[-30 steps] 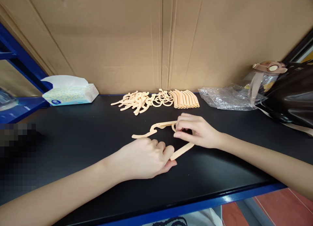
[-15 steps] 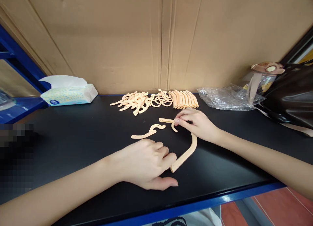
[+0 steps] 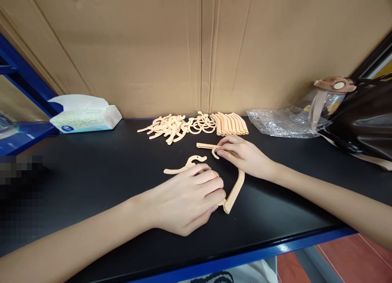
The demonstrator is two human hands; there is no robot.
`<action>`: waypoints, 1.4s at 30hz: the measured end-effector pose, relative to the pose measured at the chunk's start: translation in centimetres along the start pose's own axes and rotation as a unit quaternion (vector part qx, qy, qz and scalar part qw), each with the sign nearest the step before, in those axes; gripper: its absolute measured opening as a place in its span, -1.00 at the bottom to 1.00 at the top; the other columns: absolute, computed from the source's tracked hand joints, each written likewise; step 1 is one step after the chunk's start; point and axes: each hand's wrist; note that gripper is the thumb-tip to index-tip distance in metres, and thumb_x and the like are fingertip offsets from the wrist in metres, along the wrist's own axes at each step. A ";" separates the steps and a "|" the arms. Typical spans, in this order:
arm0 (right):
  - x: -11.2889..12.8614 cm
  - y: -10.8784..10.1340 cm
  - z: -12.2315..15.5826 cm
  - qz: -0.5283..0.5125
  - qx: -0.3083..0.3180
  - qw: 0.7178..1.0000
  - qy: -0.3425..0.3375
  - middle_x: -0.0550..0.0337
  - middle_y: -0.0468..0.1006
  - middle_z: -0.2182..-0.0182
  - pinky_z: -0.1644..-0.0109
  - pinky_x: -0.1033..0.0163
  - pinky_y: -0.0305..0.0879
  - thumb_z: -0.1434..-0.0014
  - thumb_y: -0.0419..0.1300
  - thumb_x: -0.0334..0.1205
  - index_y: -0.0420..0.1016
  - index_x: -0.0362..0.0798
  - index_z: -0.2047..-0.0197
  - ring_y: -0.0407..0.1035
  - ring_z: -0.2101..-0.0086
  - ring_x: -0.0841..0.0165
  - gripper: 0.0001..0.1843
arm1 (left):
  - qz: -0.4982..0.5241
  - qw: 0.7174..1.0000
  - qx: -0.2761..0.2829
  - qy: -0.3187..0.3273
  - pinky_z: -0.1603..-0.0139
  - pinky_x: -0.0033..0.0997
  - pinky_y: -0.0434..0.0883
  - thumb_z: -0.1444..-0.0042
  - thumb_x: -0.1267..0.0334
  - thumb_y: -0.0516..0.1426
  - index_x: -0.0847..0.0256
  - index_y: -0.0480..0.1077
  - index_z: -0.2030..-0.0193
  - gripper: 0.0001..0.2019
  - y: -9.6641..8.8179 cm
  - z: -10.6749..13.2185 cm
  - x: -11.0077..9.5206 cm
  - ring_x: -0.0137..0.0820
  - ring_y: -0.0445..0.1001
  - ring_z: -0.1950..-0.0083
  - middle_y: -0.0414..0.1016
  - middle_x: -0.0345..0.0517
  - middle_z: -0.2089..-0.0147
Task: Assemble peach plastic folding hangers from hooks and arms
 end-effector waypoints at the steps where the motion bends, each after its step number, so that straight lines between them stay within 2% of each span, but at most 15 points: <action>1: 0.0 0.0 0.0 0.000 -0.001 1.000 0.002 0.16 0.46 0.13 -0.01 0.16 0.29 -0.33 -0.04 -0.12 0.54 0.01 0.19 0.35 0.09 0.31 -0.67 | 0.000 1.000 0.000 -0.001 -0.09 -0.16 0.18 -0.17 0.38 0.01 0.22 0.34 0.16 -0.86 0.0 0.0 0.0 -0.24 0.31 0.02 0.40 -0.07 0.09; 4: 0.0 0.0 0.1 -0.002 -0.006 1.000 0.010 0.14 0.46 0.14 -0.01 0.15 0.30 -0.33 -0.05 -0.11 0.53 0.00 0.15 0.35 0.11 0.31 -0.67 | 0.002 1.000 0.001 -0.017 -0.08 -0.19 0.19 -0.11 0.48 0.02 0.18 0.34 0.12 -0.77 0.2 0.1 0.1 -0.23 0.28 -0.06 0.34 -0.07 -0.07; 7: 0.0 0.1 0.1 -0.005 -0.008 1.000 0.013 0.14 0.46 0.14 -0.01 0.15 0.31 -0.34 -0.06 -0.12 0.52 0.00 0.13 0.36 0.12 0.31 -0.66 | 0.014 0.999 0.007 -0.029 0.08 -0.25 0.25 -0.10 0.53 0.00 0.12 0.35 0.11 -0.71 0.3 0.2 0.2 -0.31 0.35 0.11 0.36 -0.11 -0.01; 9: 0.0 0.1 0.1 0.001 -0.005 1.000 0.006 0.13 0.46 0.14 -0.01 0.14 0.31 -0.34 -0.07 -0.13 0.52 0.00 0.12 0.36 0.11 0.30 -0.66 | 0.023 0.999 0.010 -0.032 0.09 -0.25 0.26 -0.11 0.54 0.00 0.11 0.36 0.12 -0.71 0.3 0.3 0.3 -0.32 0.35 0.15 0.36 -0.12 0.02; 13: -0.1 0.0 0.1 0.017 0.002 1.000 -0.007 0.11 0.46 0.13 -0.02 0.12 0.30 -0.34 -0.08 -0.16 0.51 0.00 0.08 0.33 0.09 0.28 -0.66 | 0.051 0.998 0.015 -0.038 0.07 -0.22 0.27 -0.17 0.46 -0.02 0.18 0.34 0.14 -0.80 0.1 0.3 0.5 -0.28 0.35 0.10 0.35 -0.04 -0.01; 18: -0.1 0.0 0.0 0.023 0.005 1.000 -0.010 0.11 0.45 0.13 -0.04 0.12 0.29 -0.35 -0.08 -0.18 0.49 -0.01 0.07 0.33 0.09 0.29 -0.66 | 0.098 0.993 -0.025 -0.065 0.12 -0.30 0.30 -0.22 0.36 -0.04 0.21 0.35 0.17 -0.83 0.1 0.2 0.5 -0.31 0.36 0.15 0.40 -0.04 0.05; 20: 0.0 -0.1 0.0 0.023 0.001 1.000 -0.007 0.10 0.45 0.15 -0.03 0.12 0.29 -0.35 -0.08 -0.17 0.49 -0.03 0.07 0.33 0.10 0.29 -0.66 | 0.081 0.993 -0.038 -0.078 0.08 -0.27 0.30 -0.25 0.24 -0.03 0.23 0.35 0.15 -0.82 0.3 0.2 0.5 -0.28 0.37 0.12 0.41 -0.02 0.06; 23: 0.0 -0.1 0.0 0.026 -0.003 1.000 -0.010 0.09 0.46 0.16 -0.04 0.11 0.29 -0.35 -0.08 -0.17 0.49 -0.04 0.08 0.34 0.10 0.28 -0.67 | 0.048 0.992 -0.056 -0.102 -0.01 -0.19 0.27 -0.18 -0.10 0.04 0.28 0.33 0.10 -0.57 0.6 0.2 0.5 -0.21 0.38 0.08 0.44 0.02 0.11; 25: 0.0 -0.2 0.0 0.029 -0.004 0.999 -0.012 0.09 0.46 0.17 -0.05 0.10 0.28 -0.35 -0.08 -0.18 0.49 -0.04 0.08 0.34 0.10 0.28 -0.67 | 0.040 0.992 -0.059 -0.108 -0.02 -0.20 0.26 -0.13 -0.16 0.07 0.29 0.33 0.10 -0.51 0.7 0.2 0.5 -0.22 0.38 0.09 0.45 0.00 0.14; 32: -0.2 -0.3 0.0 0.025 0.000 1.000 -0.015 0.11 0.46 0.17 -0.05 0.10 0.27 -0.35 -0.10 -0.24 0.49 -0.02 0.11 0.33 0.09 0.28 -0.67 | 0.054 0.994 -0.063 -0.075 0.01 -0.27 0.25 -0.15 0.20 0.08 0.25 0.32 0.10 -0.77 0.4 0.0 0.6 -0.30 0.39 0.10 0.45 -0.05 0.12; 38: -0.1 -0.2 0.0 0.026 0.000 0.999 -0.021 0.10 0.47 0.16 -0.03 0.10 0.25 -0.35 -0.10 -0.24 0.49 -0.03 0.11 0.33 0.11 0.28 -0.67 | 0.054 0.995 -0.044 -0.074 -0.02 -0.28 0.24 -0.06 0.41 0.03 0.23 0.31 0.07 -0.73 0.3 0.1 0.7 -0.30 0.38 0.08 0.45 -0.07 0.13; 42: 0.0 -0.2 0.0 0.040 -0.005 0.999 -0.014 0.12 0.48 0.18 -0.02 0.11 0.22 -0.34 -0.05 -0.21 0.50 -0.04 0.16 0.34 0.11 0.29 -0.71 | 0.052 0.995 -0.040 -0.080 -0.03 -0.26 0.24 -0.06 0.45 -0.01 0.23 0.32 0.06 -0.71 0.4 0.1 0.7 -0.29 0.36 0.07 0.45 -0.07 0.12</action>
Point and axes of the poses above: each hand's wrist, its own z-axis away from the middle knuckle, its own y-axis out of the palm, x = y × z
